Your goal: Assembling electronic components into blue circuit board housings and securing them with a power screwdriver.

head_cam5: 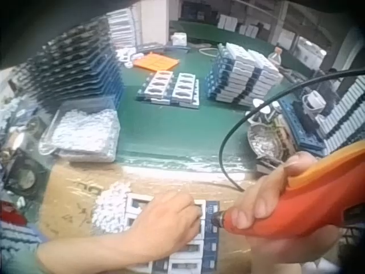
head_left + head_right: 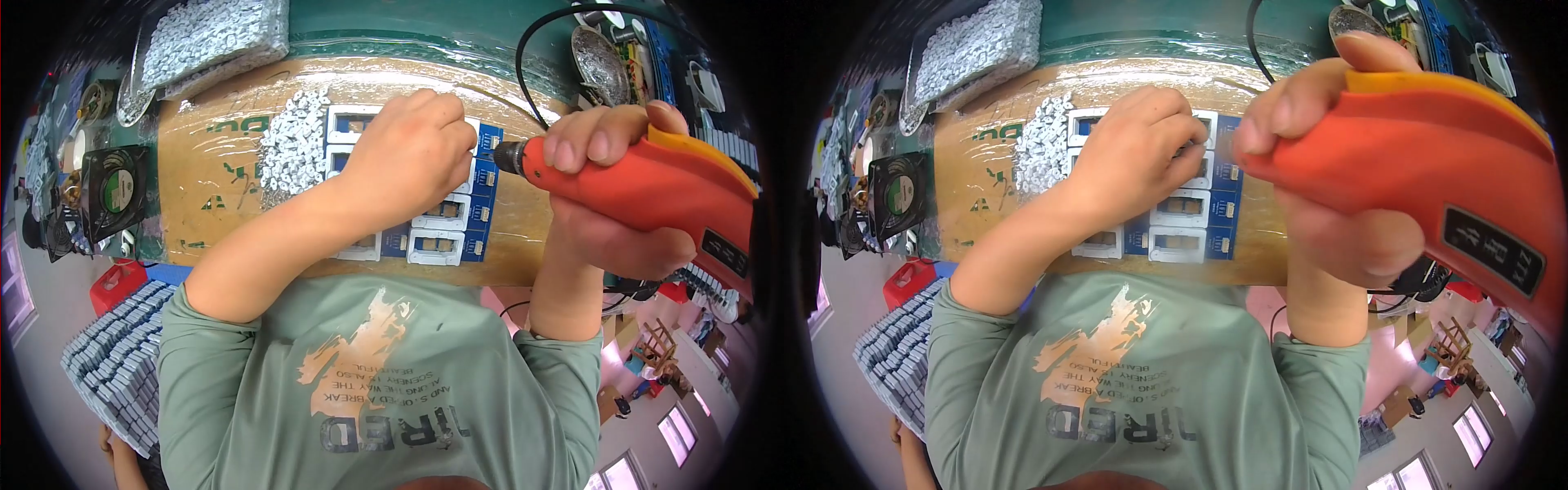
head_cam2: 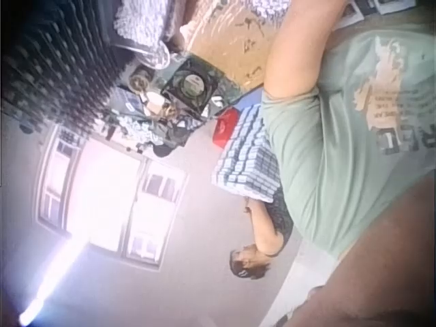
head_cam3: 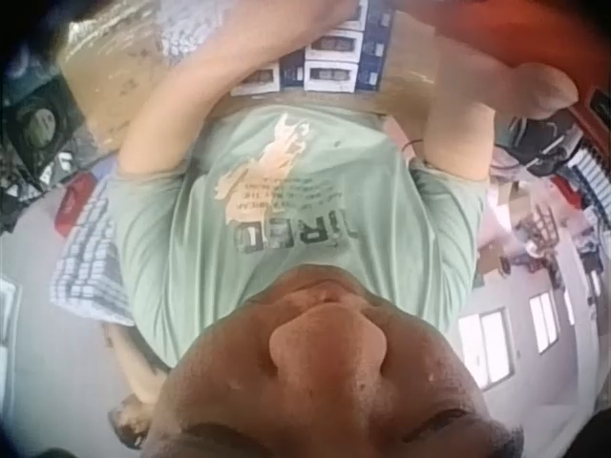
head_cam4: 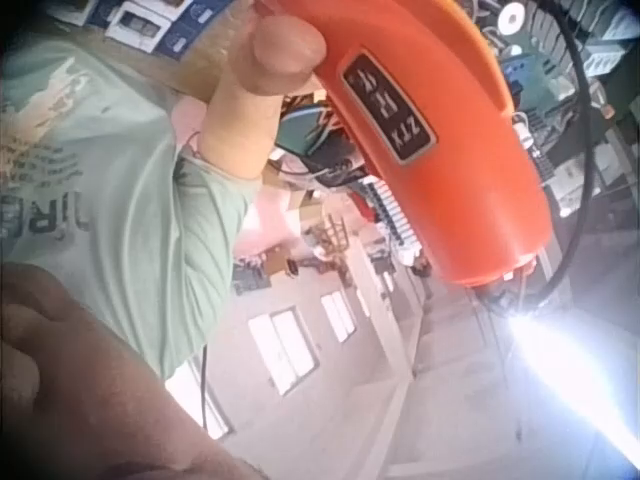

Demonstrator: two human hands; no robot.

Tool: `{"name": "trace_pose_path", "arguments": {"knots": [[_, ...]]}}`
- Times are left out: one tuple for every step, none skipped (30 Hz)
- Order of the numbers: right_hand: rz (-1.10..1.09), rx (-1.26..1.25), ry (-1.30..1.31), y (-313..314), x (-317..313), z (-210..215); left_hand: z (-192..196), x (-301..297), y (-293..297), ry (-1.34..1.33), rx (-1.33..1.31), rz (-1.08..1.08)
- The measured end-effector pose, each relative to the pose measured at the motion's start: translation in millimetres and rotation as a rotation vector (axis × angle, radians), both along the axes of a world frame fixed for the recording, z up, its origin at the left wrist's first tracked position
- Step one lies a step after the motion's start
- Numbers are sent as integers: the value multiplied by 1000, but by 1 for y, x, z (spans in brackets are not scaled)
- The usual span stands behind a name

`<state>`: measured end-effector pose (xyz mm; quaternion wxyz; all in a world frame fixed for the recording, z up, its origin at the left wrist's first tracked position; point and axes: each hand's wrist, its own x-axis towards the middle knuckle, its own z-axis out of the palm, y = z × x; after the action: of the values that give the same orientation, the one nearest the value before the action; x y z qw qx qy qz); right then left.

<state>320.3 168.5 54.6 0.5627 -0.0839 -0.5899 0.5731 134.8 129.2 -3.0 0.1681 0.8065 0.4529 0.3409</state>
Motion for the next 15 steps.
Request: {"name": "trace_pose_path", "arguments": {"knots": [[-3,1,-3,-1,-3,-1,-3,3,2,-11,6,-4],[-9,-18,14,-2,-6,-2,-6,5,3,-8,5,-13],[-16,-38,29,-2,-7,-3,-7,7,4,-11,5,-17],[-18,-38,27,-1,-7,-5,-8,8,5,-9,-6,-9],[2,-38,26,0,-8,-7,-8,9,5,-6,-17,1],[19,-36,22,1,-7,-8,-7,10,5,-9,-17,-2],[17,-37,19,2,-6,-8,-5,10,5,-7,-26,1],[27,-45,17,3,-5,-8,-4,10,5,-5,-34,5],[40,-52,16,3,-5,-9,-4,11,5,-6,-34,6],[41,-52,14,3,-5,-9,-5,11,5,-26,-37,8],[38,-75,10,2,-5,-8,-6,12,5,-45,-39,10],[46,-99,14,3,-8,-9,-6,11,4,-41,-38,21],[58,-98,18,3,-10,-10,-7,9,3,-42,-38,32],[50,-90,22,4,-13,-12,-7,8,3,-44,-38,43],[31,-83,18,3,-14,-10,-7,8,2,-48,-37,44]]}}
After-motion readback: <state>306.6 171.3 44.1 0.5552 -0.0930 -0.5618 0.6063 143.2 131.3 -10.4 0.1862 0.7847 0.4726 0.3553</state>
